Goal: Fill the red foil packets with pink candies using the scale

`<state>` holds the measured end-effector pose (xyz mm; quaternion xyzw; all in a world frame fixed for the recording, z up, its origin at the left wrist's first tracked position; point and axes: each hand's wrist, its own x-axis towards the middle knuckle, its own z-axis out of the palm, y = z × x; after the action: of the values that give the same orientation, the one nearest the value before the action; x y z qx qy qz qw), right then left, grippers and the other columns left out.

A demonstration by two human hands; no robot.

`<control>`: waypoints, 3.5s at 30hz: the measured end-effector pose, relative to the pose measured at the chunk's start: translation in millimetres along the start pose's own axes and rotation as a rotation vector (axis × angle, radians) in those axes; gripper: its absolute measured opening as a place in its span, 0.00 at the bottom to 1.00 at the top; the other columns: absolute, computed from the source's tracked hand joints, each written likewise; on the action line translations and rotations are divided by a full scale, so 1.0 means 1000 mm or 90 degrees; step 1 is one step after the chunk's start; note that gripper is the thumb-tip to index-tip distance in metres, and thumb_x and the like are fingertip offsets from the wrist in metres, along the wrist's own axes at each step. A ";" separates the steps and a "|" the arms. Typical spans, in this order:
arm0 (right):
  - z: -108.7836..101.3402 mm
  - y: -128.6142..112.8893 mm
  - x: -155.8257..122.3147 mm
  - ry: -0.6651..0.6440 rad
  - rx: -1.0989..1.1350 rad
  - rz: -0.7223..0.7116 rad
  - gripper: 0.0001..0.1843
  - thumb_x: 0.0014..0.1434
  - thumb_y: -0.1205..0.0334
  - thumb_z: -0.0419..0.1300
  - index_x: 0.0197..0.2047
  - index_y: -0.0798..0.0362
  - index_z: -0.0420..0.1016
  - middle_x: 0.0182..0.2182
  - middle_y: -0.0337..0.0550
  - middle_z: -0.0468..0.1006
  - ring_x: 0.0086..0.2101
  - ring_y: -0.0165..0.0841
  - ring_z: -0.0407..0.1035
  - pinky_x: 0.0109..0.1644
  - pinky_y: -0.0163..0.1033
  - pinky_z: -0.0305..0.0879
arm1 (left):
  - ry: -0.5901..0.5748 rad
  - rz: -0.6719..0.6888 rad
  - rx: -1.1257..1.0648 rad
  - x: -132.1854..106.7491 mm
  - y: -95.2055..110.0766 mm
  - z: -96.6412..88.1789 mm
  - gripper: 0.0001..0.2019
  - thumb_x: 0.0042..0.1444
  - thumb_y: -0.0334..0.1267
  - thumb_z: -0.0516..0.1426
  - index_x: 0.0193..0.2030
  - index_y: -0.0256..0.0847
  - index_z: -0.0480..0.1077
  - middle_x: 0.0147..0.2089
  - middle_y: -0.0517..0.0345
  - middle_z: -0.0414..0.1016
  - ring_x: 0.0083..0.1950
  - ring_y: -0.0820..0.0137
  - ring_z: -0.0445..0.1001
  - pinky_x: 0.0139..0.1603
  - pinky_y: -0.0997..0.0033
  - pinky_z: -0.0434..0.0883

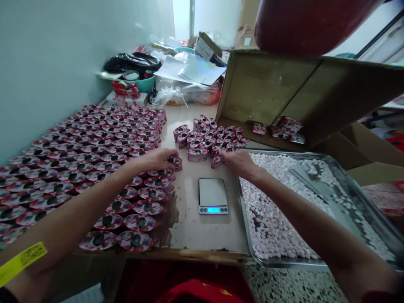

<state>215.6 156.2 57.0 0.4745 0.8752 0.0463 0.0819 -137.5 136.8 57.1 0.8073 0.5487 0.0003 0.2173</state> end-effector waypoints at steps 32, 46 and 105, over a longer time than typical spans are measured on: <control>0.036 0.041 -0.172 0.129 1.390 0.696 0.14 0.63 0.82 0.53 0.34 0.54 0.68 0.29 0.41 0.71 0.26 0.25 0.69 0.28 0.23 0.71 | 0.101 0.096 -0.016 -0.070 0.145 -0.014 0.26 0.64 0.51 0.62 0.66 0.44 0.75 0.57 0.50 0.83 0.51 0.61 0.82 0.58 0.63 0.73; 0.004 0.004 -0.128 -0.084 1.290 0.259 0.19 0.52 0.58 0.78 0.38 0.58 0.77 0.25 0.35 0.71 0.20 0.19 0.53 0.18 0.24 0.45 | 0.184 -0.065 -0.164 -0.054 0.161 0.072 0.35 0.53 0.42 0.71 0.68 0.41 0.69 0.58 0.46 0.81 0.58 0.56 0.79 0.61 0.57 0.73; -0.006 -0.100 -0.121 0.067 0.295 0.050 0.18 0.71 0.72 0.50 0.57 0.55 0.76 0.51 0.56 0.82 0.47 0.42 0.77 0.46 0.40 0.69 | 0.284 -0.021 0.235 -0.049 0.095 0.049 0.20 0.65 0.37 0.59 0.64 0.44 0.71 0.78 0.37 0.58 0.81 0.42 0.50 0.77 0.24 0.44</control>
<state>196.7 0.5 59.2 0.5115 0.8462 -0.1284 -0.0768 -61.1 46.9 57.7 0.8042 0.5868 0.0741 -0.0593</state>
